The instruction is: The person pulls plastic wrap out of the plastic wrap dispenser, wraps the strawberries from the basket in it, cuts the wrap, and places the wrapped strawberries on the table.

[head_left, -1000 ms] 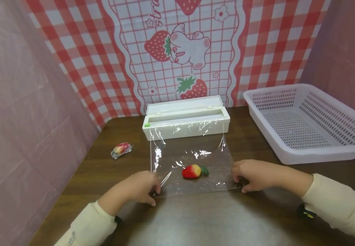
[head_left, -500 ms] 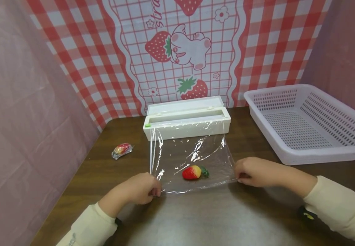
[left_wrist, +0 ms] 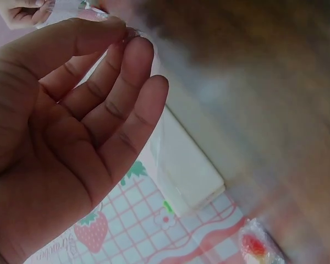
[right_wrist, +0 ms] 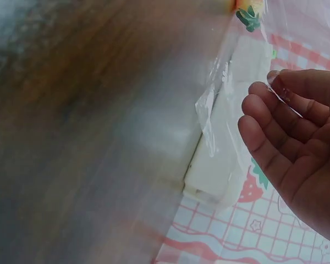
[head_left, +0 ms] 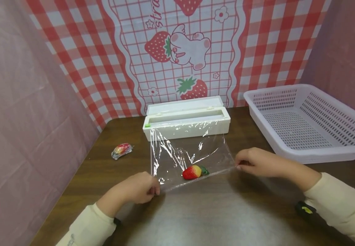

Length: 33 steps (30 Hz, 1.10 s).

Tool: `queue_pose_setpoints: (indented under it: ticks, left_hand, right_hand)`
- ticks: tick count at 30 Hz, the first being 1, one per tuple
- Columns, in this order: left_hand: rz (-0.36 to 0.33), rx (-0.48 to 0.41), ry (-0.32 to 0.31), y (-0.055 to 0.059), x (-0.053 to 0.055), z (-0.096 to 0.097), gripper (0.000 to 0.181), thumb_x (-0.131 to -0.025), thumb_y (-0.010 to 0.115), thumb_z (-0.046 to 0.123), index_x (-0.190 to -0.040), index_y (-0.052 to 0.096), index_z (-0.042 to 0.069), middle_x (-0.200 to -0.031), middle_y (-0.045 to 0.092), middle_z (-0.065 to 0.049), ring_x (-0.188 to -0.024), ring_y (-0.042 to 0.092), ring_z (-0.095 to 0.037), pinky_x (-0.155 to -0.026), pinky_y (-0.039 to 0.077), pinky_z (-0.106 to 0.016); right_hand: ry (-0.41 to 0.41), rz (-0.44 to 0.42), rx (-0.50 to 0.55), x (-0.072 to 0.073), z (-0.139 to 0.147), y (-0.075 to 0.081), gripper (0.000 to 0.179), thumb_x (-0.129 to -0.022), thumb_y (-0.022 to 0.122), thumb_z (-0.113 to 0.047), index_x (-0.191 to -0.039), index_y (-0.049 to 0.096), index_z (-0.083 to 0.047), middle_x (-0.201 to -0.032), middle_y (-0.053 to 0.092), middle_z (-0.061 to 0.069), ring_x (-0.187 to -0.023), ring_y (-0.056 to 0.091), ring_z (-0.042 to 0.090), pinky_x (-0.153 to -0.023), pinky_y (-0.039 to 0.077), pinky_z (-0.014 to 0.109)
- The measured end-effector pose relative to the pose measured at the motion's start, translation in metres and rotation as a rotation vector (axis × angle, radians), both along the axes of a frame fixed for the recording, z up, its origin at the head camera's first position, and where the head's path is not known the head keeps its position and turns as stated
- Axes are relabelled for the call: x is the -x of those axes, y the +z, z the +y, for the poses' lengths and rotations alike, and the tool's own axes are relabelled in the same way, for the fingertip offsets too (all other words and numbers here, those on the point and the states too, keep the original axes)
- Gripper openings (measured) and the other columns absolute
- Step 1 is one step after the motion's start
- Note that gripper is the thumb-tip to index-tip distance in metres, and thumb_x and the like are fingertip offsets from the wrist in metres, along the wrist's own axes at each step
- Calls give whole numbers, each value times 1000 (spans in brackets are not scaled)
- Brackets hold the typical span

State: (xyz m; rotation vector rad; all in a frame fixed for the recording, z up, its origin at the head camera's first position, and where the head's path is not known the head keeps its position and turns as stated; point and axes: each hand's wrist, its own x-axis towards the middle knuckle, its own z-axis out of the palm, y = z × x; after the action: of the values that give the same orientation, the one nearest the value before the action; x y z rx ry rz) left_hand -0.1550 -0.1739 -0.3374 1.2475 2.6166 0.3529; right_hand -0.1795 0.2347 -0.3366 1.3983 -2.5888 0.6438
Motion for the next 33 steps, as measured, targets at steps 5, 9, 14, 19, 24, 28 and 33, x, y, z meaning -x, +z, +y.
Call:
queue_pose_setpoints:
  ticks: [5,9,14,19,24,28,33]
  left_hand:
    - [56,-59,11,7,6,-8,14,-78,69,-6,-83,71,7,-70,61,7,-63,51,-2,-59,48,-19]
    - [102,-129,42,12,15,-14,12,-79,70,-4,-85,72,6,-73,62,7,-66,53,-4,-60,50,-21]
    - [122,-205,75,11,30,-16,8,-82,71,-1,-84,72,6,-75,64,6,-68,55,-5,-63,52,-23]
    - [150,-186,101,8,41,-13,5,-83,71,1,-85,73,5,-79,68,3,-73,60,-8,-69,54,-26]
    - [118,-124,127,3,50,-10,6,-82,70,1,-84,73,5,-73,63,5,-66,54,-6,-62,50,-24]
    - [99,-57,120,-3,55,-6,8,-80,69,-1,-83,72,7,-70,61,6,-63,50,-4,-59,47,-20]
    - [90,-1,113,-8,57,-2,10,-76,71,-1,-78,70,9,-68,61,6,-62,53,-4,-58,48,-20]
  right_hand:
    - [-46,-20,-4,4,1,3,13,-88,65,1,-86,65,-12,-83,60,-11,-75,54,1,-65,51,28]
    - [-73,-58,-9,7,0,4,13,-91,62,0,-86,64,-12,-80,60,-11,-74,54,1,-66,50,29]
    - [-103,-112,-35,13,0,1,14,-93,60,-3,-83,61,-14,-76,55,-14,-69,50,0,-61,47,27]
    - [-122,-163,-87,18,-2,-3,17,-93,59,-4,-79,59,-14,-72,52,-15,-66,47,1,-59,45,27]
    - [-143,-192,-170,25,-6,-6,20,-93,58,-6,-76,56,-16,-67,48,-13,-64,45,3,-59,43,28]
    - [-144,-211,-220,30,-8,-7,21,-92,58,-6,-73,54,-16,-64,45,-12,-61,44,4,-58,42,28]
    - [-120,-136,-267,34,-13,-11,24,-89,60,-5,-69,52,-15,-62,44,-11,-59,42,5,-56,42,29]
